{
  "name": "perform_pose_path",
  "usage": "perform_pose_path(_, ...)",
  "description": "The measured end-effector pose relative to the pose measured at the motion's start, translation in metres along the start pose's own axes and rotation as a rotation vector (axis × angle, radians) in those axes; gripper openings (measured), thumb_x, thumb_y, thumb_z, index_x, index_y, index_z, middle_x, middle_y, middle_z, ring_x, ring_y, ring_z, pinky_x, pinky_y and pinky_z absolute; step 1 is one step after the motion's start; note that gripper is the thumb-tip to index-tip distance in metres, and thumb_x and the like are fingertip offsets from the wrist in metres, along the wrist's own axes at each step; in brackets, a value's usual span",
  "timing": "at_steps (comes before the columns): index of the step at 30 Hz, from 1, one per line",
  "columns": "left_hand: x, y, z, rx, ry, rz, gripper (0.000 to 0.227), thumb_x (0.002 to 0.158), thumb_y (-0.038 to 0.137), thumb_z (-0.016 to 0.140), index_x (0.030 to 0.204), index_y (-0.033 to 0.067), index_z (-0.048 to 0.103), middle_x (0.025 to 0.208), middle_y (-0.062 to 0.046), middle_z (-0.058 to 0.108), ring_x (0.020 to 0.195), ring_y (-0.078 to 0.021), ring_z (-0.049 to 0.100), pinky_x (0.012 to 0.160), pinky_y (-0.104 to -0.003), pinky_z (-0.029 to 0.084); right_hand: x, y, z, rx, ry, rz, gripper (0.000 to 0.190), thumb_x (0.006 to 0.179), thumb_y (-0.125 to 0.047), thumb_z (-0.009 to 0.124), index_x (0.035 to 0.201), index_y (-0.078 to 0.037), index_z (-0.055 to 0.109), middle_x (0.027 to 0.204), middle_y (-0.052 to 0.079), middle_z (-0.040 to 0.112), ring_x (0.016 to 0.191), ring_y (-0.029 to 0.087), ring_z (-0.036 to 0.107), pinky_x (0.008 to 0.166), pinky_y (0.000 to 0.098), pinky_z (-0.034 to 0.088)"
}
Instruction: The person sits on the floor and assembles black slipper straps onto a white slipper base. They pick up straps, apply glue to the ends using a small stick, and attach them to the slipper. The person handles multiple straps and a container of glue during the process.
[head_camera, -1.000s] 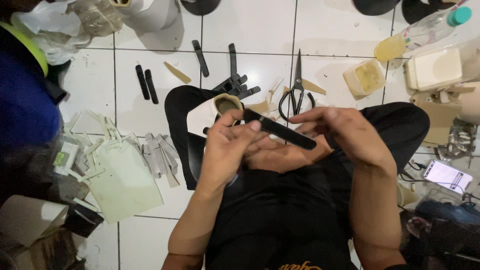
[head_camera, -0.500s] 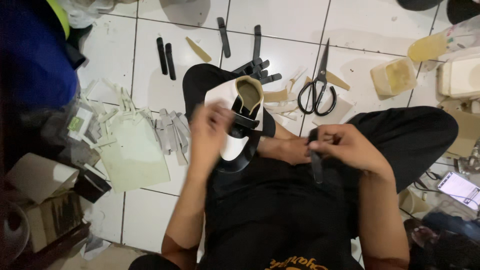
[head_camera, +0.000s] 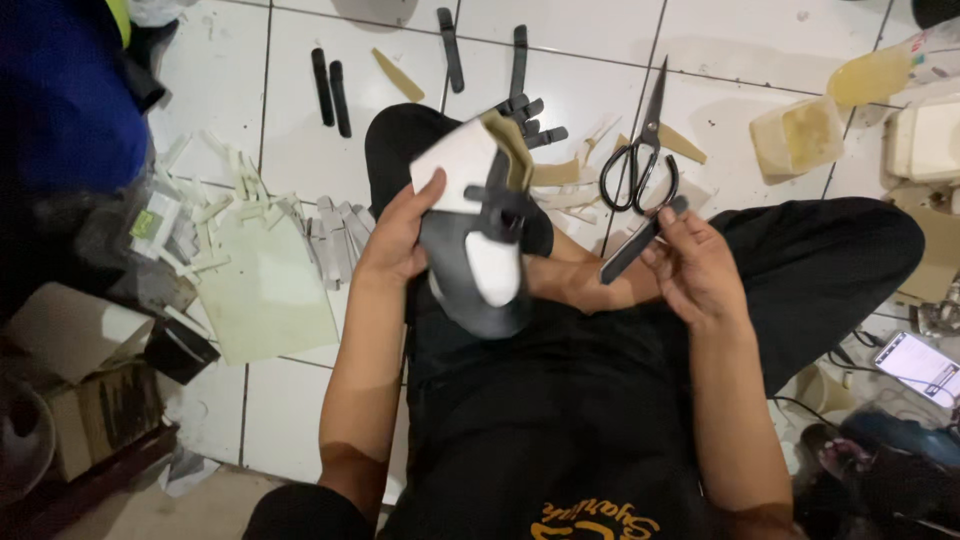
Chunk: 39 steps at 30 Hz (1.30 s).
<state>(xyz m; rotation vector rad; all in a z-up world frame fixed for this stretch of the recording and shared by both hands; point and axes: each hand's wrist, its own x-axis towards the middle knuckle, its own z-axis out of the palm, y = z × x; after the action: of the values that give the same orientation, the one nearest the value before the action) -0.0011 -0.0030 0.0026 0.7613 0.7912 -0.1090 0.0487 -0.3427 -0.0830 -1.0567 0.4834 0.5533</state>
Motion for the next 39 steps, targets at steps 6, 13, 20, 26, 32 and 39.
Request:
perform_pose_path(6, 0.009, 0.012, 0.017, -0.211, -0.463, 0.182, 0.037, 0.099, 0.026, 0.05, 0.121, -0.0023, 0.056, 0.115, -0.023, 0.063, 0.107, -0.0347, 0.064, 0.099, -0.055, 0.049, -0.029, -0.039, 0.034, 0.025, 0.036, -0.107, 0.011, 0.095, -0.015, 0.063, 0.095, -0.005, 0.061, 0.083, 0.004, 0.068, 0.066, 0.014, 0.07, 0.062, 0.0221, 0.064)
perform_pose_path(13, -0.011, 0.02, 0.05, -0.246, -0.577, 0.215, 0.036, 0.101, 0.024, 0.047, 0.124, -0.0025, 0.054, 0.118, -0.024, 0.062, 0.111, -0.0356, 0.062, 0.103, -0.058, 0.045, -0.039, -0.051, 0.026, 0.003, 0.066, -0.16, 0.014, 0.095, -0.016, 0.063, 0.098, -0.002, 0.062, 0.084, 0.005, 0.068, 0.068, 0.015, 0.071, 0.063, 0.0238, 0.065)
perform_pose_path(20, -0.019, 0.018, 0.057, -0.241, -0.572, 0.214, 0.036, 0.1, 0.023, 0.049, 0.124, -0.0026, 0.054, 0.117, -0.025, 0.061, 0.111, -0.038, 0.061, 0.102, -0.06, 0.045, -0.049, -0.051, 0.034, 0.025, 0.046, -0.183, 0.017, 0.095, -0.017, 0.062, 0.099, 0.0, 0.062, 0.08, 0.005, 0.067, 0.066, 0.012, 0.069, 0.063, 0.0226, 0.064)
perform_pose_path(26, 0.009, 0.001, -0.014, -0.097, -0.442, 0.174, 0.036, 0.096, 0.021, 0.051, 0.123, -0.0037, 0.052, 0.116, -0.026, 0.061, 0.107, -0.0383, 0.062, 0.098, -0.06, 0.046, -0.048, -0.053, 0.042, 0.043, 0.025, -0.2, 0.018, 0.095, -0.016, 0.061, 0.099, 0.001, 0.062, 0.078, 0.008, 0.066, 0.064, 0.013, 0.068, 0.062, 0.0237, 0.064)
perform_pose_path(32, -0.001, -0.013, -0.098, 0.476, 0.006, 0.033, 0.038, 0.088, 0.029, 0.069, 0.109, -0.0023, 0.062, 0.075, -0.007, 0.065, 0.061, -0.0161, 0.063, 0.059, -0.029, 0.053, -0.029, -0.046, 0.056, 0.045, 0.066, -0.156, 0.012, 0.095, -0.018, 0.063, 0.094, -0.006, 0.062, 0.081, 0.003, 0.067, 0.065, 0.013, 0.068, 0.066, 0.0244, 0.064)
perform_pose_path(39, -0.023, 0.018, -0.076, 1.09, 0.28, 0.176, 0.069, 0.078, 0.041, 0.077, 0.126, 0.0017, 0.048, 0.109, -0.021, 0.062, 0.097, -0.0335, 0.062, 0.084, -0.045, 0.048, 0.025, -0.03, 0.097, 0.03, 0.084, -0.116, 0.009, 0.092, -0.017, 0.065, 0.092, -0.009, 0.062, 0.082, 0.003, 0.067, 0.075, 0.016, 0.07, 0.079, 0.0297, 0.063)
